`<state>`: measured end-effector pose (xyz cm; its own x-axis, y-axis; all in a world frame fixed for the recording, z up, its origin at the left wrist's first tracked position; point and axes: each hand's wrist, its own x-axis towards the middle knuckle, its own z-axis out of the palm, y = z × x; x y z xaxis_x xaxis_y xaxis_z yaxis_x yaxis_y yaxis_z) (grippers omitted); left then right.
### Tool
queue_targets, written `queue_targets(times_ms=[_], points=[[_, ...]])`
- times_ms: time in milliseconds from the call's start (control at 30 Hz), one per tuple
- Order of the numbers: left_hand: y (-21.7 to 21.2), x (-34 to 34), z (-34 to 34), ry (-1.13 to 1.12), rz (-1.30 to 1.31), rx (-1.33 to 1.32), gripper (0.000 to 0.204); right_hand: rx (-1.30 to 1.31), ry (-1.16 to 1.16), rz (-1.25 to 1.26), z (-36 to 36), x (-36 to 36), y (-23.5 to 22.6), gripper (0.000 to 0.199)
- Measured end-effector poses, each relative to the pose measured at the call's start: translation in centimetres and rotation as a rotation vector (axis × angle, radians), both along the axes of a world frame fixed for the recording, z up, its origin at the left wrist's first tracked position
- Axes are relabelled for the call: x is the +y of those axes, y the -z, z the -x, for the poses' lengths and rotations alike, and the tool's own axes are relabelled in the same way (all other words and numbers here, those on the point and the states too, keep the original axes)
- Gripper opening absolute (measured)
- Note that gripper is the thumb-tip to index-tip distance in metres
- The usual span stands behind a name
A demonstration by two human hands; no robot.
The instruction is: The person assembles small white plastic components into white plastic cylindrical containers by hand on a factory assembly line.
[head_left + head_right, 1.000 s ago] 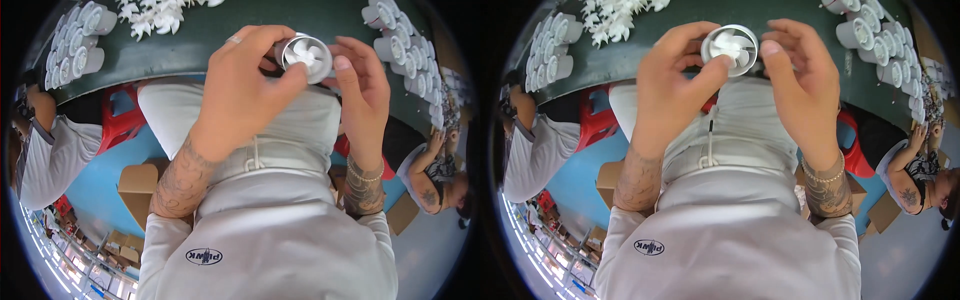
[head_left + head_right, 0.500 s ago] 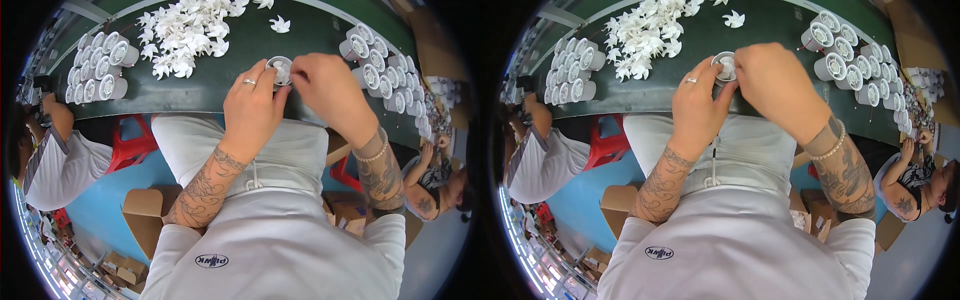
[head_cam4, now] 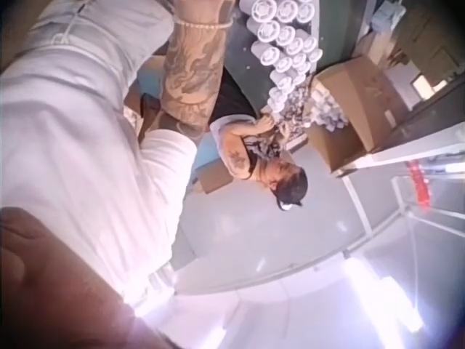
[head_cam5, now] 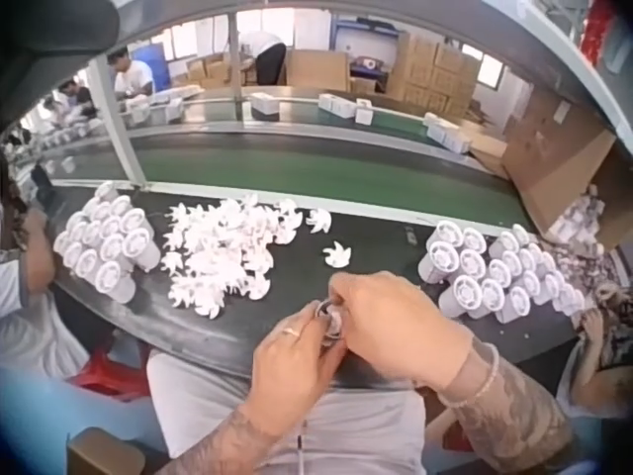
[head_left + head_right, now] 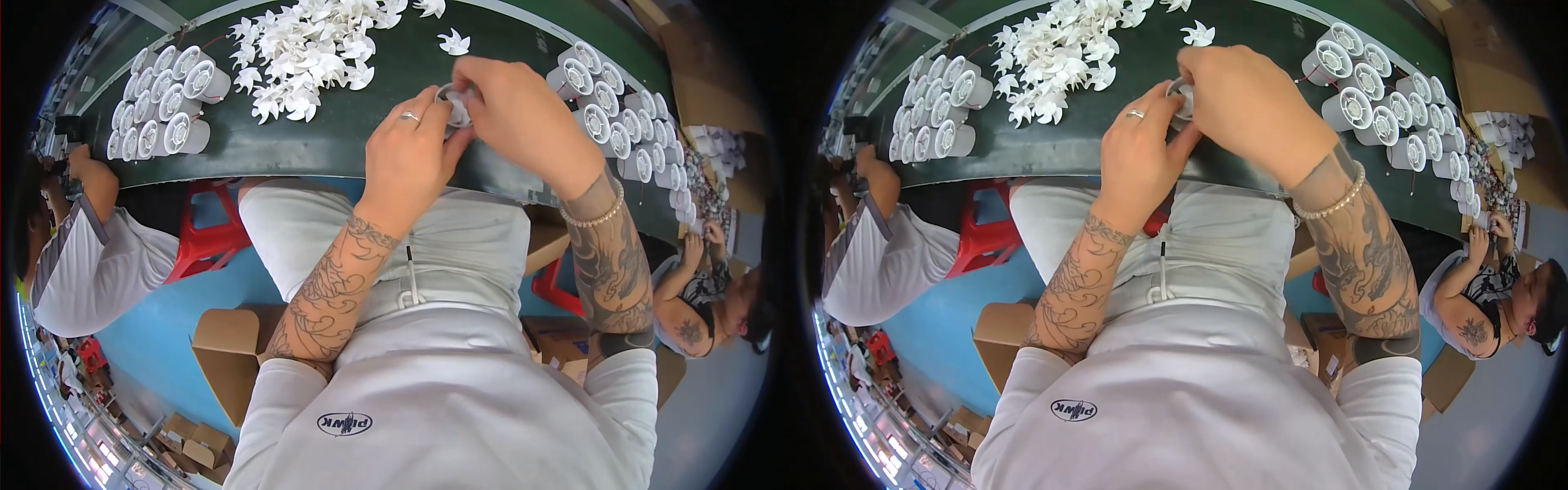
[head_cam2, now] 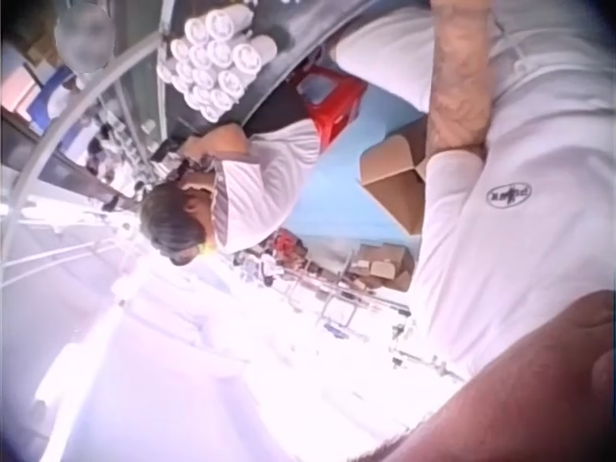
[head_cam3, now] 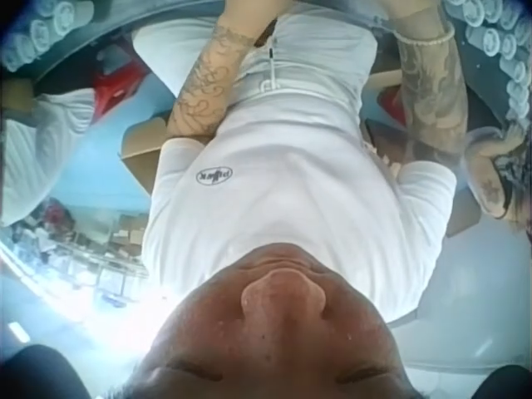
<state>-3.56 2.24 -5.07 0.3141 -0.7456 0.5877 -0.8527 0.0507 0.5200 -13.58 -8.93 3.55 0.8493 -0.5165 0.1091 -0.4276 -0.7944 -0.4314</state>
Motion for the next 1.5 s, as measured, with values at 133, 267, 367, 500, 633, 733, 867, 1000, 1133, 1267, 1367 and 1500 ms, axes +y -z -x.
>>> queue_targets(times_ms=[133, 267, 367, 500, 633, 733, 867, 1000, 1133, 1267, 1367, 1500], points=[[0.8, -0.3, -0.6, 0.109, 0.02, 0.124, 0.032, 0.069, -0.1, -0.051, 0.2, -1.6, 0.5, 0.013], [0.4, -0.3, -0.5, 0.054, 0.052, -0.009, 0.034, 0.184, -0.205, 0.106, -0.2, -2.0, 0.4, 0.015], [-0.2, -0.5, 0.5, -0.02, 0.03, -0.022, 0.034, 0.274, -0.224, 0.068, -1.0, -2.8, -0.2, 0.015], [-0.1, -1.0, 0.3, 0.078, -0.029, 0.194, 0.034, 0.32, -0.184, -0.033, -1.2, -3.0, -0.8, 0.013], [-0.9, -1.3, 0.3, 0.161, -0.098, 0.407, 0.032, 0.306, -0.136, 0.053, -0.6, -2.8, 0.3, 0.011], [-1.1, -1.6, 0.2, 0.173, -0.115, 0.516, 0.03, 0.253, -0.134, 0.014, 0.0, -2.0, -0.1, 0.011], [-1.2, -2.1, 0.2, 0.183, -0.048, 0.461, 0.039, 0.082, -0.073, 0.225, 0.8, -2.8, 0.4, 0.01], [-0.7, -1.3, -0.7, 0.088, -0.087, 0.051, 0.053, -0.132, 0.19, -0.027, 2.4, -5.3, -0.7, 0.013], [-1.1, -1.7, -0.7, 0.152, -0.174, 0.033, 0.056, -0.128, 0.265, -0.043, 3.9, -9.0, 5.7, 0.015], [-1.3, -1.0, -1.3, 0.098, 0.002, 0.132, 0.056, -0.324, 0.342, 0.078, 2.5, -5.7, 7.0, 0.014], [-1.4, -1.0, -1.6, 0.072, 0.078, 0.157, 0.056, -0.539, 0.396, 0.179, 2.5, -2.1, 6.0, 0.013], [-0.6, -1.5, -1.9, -0.007, 0.026, 0.404, 0.054, -0.593, 0.341, -0.165, 2.3, 1.4, 6.2, 0.019]])
